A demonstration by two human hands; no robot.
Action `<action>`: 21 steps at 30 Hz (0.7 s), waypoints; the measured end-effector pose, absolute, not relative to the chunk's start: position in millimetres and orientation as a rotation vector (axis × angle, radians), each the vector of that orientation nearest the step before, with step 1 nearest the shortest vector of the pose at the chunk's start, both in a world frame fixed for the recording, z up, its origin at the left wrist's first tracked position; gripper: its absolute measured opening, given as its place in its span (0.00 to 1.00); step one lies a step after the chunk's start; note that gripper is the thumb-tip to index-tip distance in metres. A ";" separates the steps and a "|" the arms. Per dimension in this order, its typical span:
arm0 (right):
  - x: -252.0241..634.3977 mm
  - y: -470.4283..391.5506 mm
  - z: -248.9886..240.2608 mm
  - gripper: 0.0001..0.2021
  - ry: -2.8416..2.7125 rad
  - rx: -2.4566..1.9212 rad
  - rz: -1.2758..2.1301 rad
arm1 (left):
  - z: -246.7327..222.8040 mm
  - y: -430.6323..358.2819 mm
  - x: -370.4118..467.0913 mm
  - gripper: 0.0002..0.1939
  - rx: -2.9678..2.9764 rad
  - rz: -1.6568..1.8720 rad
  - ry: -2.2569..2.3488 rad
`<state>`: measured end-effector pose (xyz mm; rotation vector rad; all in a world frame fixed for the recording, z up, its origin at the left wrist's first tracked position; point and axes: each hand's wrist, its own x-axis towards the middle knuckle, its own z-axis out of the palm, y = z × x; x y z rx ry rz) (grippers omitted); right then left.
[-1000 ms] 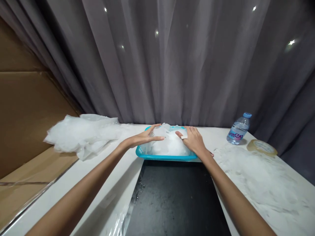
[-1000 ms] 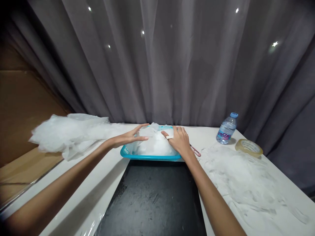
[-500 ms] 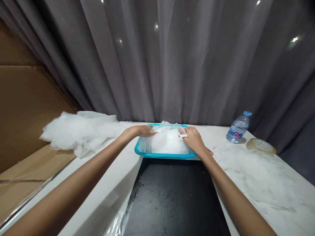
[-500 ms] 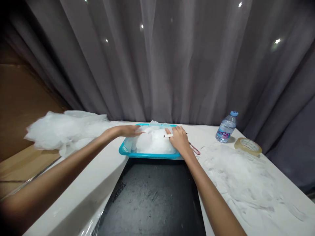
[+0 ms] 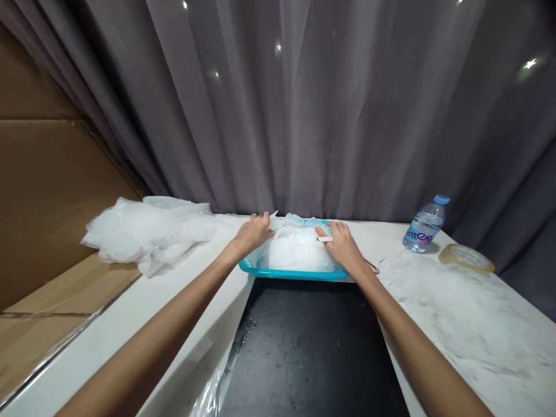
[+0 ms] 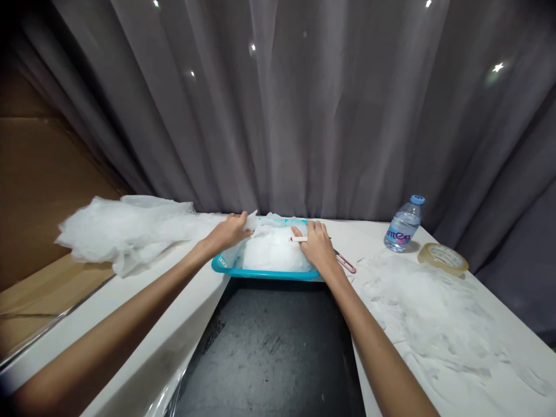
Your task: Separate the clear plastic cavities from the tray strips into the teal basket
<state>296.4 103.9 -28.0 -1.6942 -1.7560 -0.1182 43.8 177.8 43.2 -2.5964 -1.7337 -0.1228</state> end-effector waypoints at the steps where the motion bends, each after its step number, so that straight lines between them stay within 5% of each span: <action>1: 295.9 104.3 -27.9 0.24 -1.768 -1.690 -0.103 | 39.1 174.8 46.1 0.19 -2.552 -0.178 -1.746; 9: 292.6 101.2 -22.9 0.18 -1.833 -1.726 -0.045 | 28.4 181.9 49.7 0.20 -2.641 -0.249 -1.804; 16: 291.3 95.1 -16.4 0.16 -1.838 -1.791 -0.088 | 34.0 201.6 63.4 0.36 -2.821 -0.541 -1.618; 21: 288.2 92.0 -9.5 0.21 -1.876 -1.777 -0.102 | 28.2 203.5 69.9 0.30 -3.107 -0.500 -1.357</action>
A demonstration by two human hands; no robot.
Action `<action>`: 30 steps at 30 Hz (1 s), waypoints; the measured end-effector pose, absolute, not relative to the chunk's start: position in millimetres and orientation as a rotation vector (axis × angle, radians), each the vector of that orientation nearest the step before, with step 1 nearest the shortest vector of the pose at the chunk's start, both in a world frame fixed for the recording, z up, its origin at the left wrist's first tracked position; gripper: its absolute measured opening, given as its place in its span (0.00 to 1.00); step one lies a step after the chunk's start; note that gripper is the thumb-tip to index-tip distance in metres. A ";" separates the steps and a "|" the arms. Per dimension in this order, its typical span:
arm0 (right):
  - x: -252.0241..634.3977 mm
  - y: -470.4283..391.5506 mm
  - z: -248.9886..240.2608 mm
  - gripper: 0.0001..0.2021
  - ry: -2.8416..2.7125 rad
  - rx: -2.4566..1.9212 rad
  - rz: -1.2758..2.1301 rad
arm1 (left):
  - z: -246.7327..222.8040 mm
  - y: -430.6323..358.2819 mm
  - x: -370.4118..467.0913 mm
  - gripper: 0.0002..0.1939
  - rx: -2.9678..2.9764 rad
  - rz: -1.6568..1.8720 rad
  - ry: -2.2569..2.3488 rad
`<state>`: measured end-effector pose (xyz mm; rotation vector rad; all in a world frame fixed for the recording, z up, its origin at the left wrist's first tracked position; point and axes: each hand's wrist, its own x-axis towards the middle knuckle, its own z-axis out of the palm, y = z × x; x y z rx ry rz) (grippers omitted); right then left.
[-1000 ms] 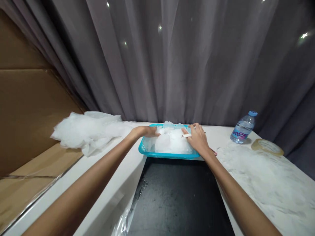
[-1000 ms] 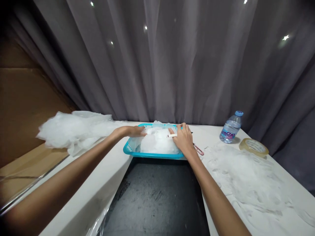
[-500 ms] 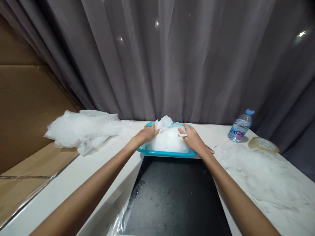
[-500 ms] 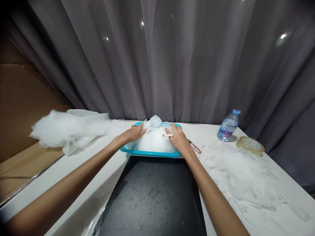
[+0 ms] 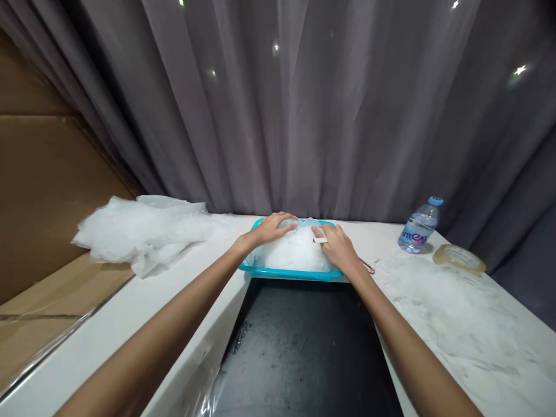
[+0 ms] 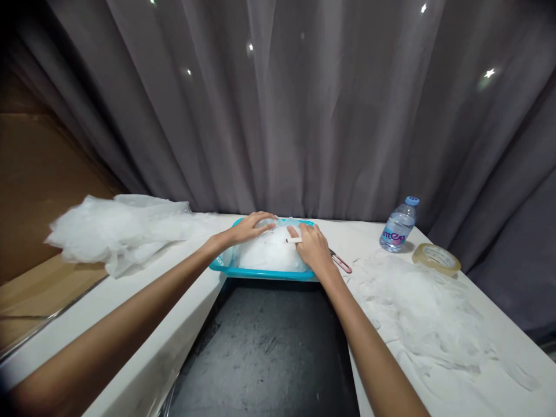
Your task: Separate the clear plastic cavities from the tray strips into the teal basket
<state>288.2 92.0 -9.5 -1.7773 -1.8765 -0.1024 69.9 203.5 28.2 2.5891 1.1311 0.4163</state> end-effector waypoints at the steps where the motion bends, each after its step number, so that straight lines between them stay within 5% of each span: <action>1: 287.6 91.7 -8.5 0.23 -1.886 -1.773 -0.110 | 27.0 201.3 67.6 0.29 2.591 0.404 1.090; 17: 288.9 94.6 -13.4 0.32 -1.863 -1.792 -0.148 | 39.4 151.0 41.7 0.29 2.573 0.610 1.337; 24: 293.0 100.9 -16.3 0.30 -1.782 -1.786 -0.208 | 4.5 126.5 29.9 0.38 2.569 0.568 1.336; 30: 304.7 103.5 -10.3 0.28 -1.621 -1.705 -0.347 | -5.0 144.4 52.0 0.35 2.618 0.601 1.265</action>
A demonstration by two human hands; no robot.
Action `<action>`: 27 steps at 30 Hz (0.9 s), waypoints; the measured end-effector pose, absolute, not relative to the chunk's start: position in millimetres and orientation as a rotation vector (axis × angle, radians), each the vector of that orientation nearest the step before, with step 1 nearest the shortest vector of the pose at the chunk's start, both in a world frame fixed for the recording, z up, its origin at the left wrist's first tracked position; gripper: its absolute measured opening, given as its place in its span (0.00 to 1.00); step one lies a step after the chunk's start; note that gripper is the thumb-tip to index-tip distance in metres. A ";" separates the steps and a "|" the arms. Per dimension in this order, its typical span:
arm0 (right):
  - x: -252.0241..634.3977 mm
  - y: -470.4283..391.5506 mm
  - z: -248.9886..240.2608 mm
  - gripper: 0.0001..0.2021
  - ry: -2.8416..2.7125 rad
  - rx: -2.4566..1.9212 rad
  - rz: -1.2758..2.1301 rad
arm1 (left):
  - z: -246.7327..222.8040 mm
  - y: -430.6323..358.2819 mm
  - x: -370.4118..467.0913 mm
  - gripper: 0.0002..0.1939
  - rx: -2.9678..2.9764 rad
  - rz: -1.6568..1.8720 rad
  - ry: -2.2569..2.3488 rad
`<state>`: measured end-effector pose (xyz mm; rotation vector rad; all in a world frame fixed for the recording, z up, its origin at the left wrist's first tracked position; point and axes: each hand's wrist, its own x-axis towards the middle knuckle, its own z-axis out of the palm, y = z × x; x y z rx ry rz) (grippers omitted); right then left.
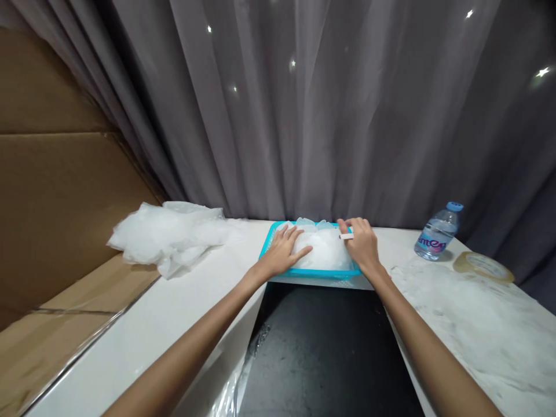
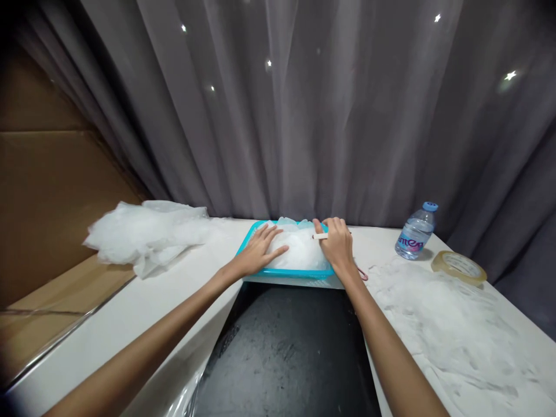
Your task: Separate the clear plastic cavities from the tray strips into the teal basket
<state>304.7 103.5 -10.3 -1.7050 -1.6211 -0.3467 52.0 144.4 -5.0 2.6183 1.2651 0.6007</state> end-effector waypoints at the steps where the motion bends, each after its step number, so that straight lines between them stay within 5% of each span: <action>1: 306.2 101.9 -10.0 0.29 -1.598 -1.698 -0.365 | -5.2 149.3 53.7 0.35 2.615 0.627 1.282; 11: 289.9 77.9 -35.8 0.21 -2.176 -1.409 -0.359 | 11.8 171.3 60.6 0.20 2.695 0.877 1.292; 16: 297.5 84.9 -46.2 0.16 -2.152 -1.467 -0.400 | 28.2 183.8 -3.4 0.17 2.673 0.916 1.647; 27: 298.2 96.0 -53.8 0.09 -2.001 -1.445 -0.549 | 21.5 201.3 -160.6 0.32 2.643 0.271 2.303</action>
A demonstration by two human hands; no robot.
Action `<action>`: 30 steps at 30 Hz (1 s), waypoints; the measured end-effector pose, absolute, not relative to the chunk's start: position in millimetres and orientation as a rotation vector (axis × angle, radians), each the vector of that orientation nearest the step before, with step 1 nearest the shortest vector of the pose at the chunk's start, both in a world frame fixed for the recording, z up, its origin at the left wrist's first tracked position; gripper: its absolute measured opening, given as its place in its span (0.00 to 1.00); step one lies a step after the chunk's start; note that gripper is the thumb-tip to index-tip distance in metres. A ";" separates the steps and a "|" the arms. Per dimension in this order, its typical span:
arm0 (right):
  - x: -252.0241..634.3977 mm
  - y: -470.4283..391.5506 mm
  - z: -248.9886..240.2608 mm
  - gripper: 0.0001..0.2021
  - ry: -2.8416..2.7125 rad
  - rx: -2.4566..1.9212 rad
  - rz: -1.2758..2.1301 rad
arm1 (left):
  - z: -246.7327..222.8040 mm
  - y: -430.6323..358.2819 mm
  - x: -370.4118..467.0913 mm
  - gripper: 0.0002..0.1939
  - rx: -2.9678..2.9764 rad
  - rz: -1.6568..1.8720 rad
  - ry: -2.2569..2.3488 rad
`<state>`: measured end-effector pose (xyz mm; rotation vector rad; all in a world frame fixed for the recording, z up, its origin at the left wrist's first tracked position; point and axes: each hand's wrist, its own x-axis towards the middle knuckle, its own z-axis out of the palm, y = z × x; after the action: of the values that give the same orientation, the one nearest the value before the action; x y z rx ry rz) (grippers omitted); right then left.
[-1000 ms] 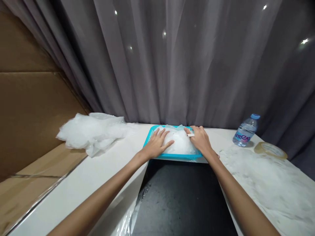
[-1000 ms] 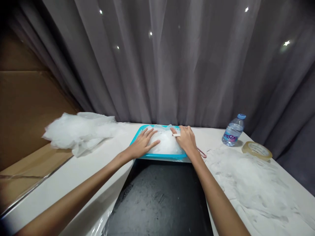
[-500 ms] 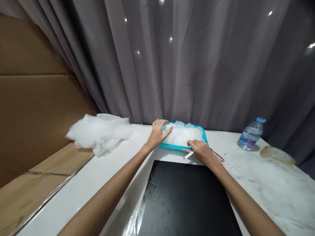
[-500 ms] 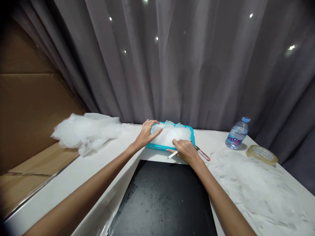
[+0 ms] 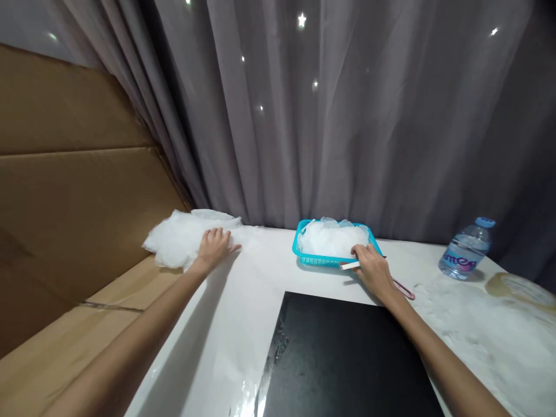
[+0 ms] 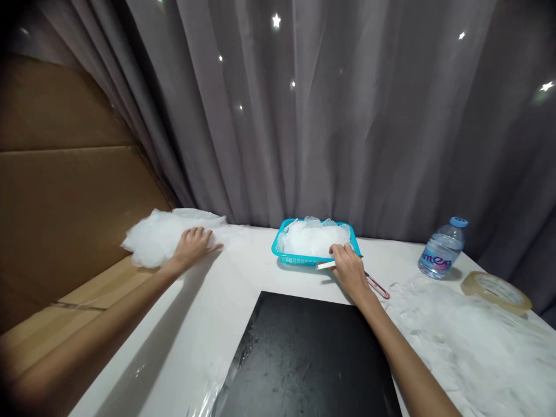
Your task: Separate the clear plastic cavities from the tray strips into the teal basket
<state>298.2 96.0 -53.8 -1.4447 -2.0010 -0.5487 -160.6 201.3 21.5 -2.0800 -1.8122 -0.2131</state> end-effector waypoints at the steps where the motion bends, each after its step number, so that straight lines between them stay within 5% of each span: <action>1: 298.0 95.4 -54.1 0.11 -1.992 -1.437 -0.558 | 23.0 202.9 -163.3 0.32 -2.082 -0.153 -1.804; 13: 287.8 77.2 -17.9 0.22 -1.781 -1.318 -0.754 | 77.8 199.5 -195.6 0.18 -2.031 0.234 -1.892; 30: 278.4 72.7 -32.1 0.13 -1.927 -1.222 -0.756 | 111.9 171.3 -153.0 0.14 -2.001 -0.499 -2.024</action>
<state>278.4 72.7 -32.1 -1.2219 -1.9268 -0.7564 -153.0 171.3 111.9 -2.0013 -2.0239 -0.4990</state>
